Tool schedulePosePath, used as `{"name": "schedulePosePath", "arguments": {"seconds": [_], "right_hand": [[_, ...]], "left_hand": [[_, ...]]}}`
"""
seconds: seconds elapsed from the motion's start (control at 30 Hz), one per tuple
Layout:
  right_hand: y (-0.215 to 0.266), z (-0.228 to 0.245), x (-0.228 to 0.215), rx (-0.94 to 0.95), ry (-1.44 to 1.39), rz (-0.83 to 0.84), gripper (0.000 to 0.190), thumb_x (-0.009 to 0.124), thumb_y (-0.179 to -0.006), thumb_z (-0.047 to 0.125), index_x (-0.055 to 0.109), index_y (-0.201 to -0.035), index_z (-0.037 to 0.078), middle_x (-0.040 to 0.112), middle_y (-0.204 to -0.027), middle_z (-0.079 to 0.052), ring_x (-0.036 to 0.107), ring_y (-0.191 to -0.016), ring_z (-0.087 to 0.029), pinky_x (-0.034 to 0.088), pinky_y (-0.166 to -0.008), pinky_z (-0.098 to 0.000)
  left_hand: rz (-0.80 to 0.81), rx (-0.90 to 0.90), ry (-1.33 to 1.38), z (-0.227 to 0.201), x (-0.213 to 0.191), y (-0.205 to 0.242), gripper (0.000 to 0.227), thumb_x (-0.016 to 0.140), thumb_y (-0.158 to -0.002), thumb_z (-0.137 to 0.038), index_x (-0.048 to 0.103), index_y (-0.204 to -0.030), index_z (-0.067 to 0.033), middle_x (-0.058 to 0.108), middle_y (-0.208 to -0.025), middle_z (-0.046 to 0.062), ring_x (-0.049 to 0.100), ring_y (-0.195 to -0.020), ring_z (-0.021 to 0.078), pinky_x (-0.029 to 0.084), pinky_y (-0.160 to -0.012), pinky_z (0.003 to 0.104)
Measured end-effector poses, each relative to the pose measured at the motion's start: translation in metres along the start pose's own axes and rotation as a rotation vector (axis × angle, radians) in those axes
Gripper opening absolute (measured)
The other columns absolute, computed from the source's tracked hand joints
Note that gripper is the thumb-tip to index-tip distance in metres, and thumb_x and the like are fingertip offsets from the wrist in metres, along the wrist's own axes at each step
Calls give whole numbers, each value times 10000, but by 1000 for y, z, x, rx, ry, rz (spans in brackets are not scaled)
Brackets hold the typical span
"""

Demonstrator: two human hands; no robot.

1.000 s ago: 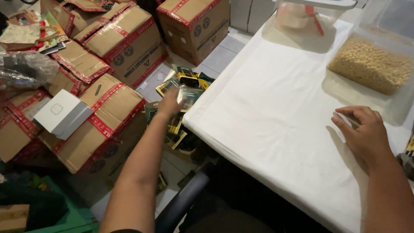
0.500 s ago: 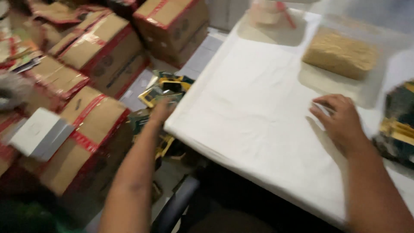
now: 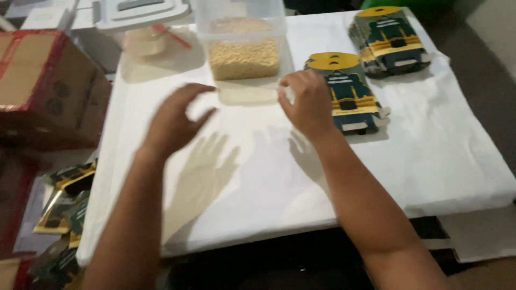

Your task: Assembling small cardboard packaging boxes by folding flaps and tucking them into place.

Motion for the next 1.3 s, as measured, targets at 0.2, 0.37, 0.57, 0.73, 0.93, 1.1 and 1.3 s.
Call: {"name": "schedulePosePath", "arguments": {"seconds": [0.2, 0.37, 0.57, 0.73, 0.93, 1.1, 1.3], "right_hand": [[8, -46, -60, 425, 304, 356, 565, 771, -940, 502, 650, -1213, 22, 645, -1092, -234, 684, -1030, -416, 576, -805, -534], [33, -65, -50, 534, 304, 518, 777, 691, -943, 610, 571, -1366, -31, 622, -1184, -312, 660, -1108, -477, 570, -843, -578], [29, -63, -65, 660, 159, 568, 844, 680, -948, 618, 477, -1472, -12, 608, -1275, -334, 642, -1174, -488, 551, -921, -574], [33, -75, -60, 683, 88, 606, 731, 636, -1001, 536, 477, -1484, 11, 632, -1267, -308, 661, -1162, -455, 558, -930, -544], [10, -105, -67, 159, 639, 497, 140, 593, -939, 166, 679, -965, 59, 696, -714, -136, 745, -666, -340, 596, -563, -425], [-47, -20, -120, 332, 501, 142, 178, 647, -979, 60, 564, -1131, 102, 740, -790, -178, 678, -707, -415, 483, -548, -517], [-35, 40, -52, 26, -386, -189, 130, 596, -962, 55, 583, -854, 125, 784, -1065, -77, 710, -1107, -338, 467, -1002, -443]], "left_hand": [[412, -33, -326, -9, 122, -18, 524, 672, -941, -473, 604, -1406, -241, 511, -1498, 182, 450, -1435, 418, 389, -1149, 534], [478, -118, -192, -14, 121, -5, 546, 530, -994, -554, 550, -1457, -267, 435, -1566, 191, 357, -1501, 406, 234, -1232, 543], [469, -138, -98, -9, 121, -7, 550, 549, -983, -562, 574, -1435, -250, 434, -1577, 187, 340, -1514, 384, 195, -1248, 541], [445, -160, -59, -4, 120, -3, 530, 573, -985, -546, 591, -1423, -248, 438, -1579, 180, 341, -1517, 367, 183, -1252, 531], [423, -149, 16, 4, 126, -2, 518, 575, -993, -532, 602, -1415, -232, 459, -1552, 208, 355, -1502, 401, 192, -1243, 578], [217, -31, 242, 1, 116, -9, 455, 465, -1049, -404, 660, -1293, -72, 659, -1373, 109, 475, -1386, 338, 311, -1169, 488], [14, -863, 1252, -14, 84, 16, 582, 393, -977, -346, 509, -1366, 71, 613, -1226, 257, 685, -1107, 396, 604, -935, 525]]}}
Point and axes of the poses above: each hand's wrist, its own y-axis away from the middle knuckle, its own x-axis out of the palm, z = x × y, the point moved 5 cm from there along -y, towards the middle knuckle
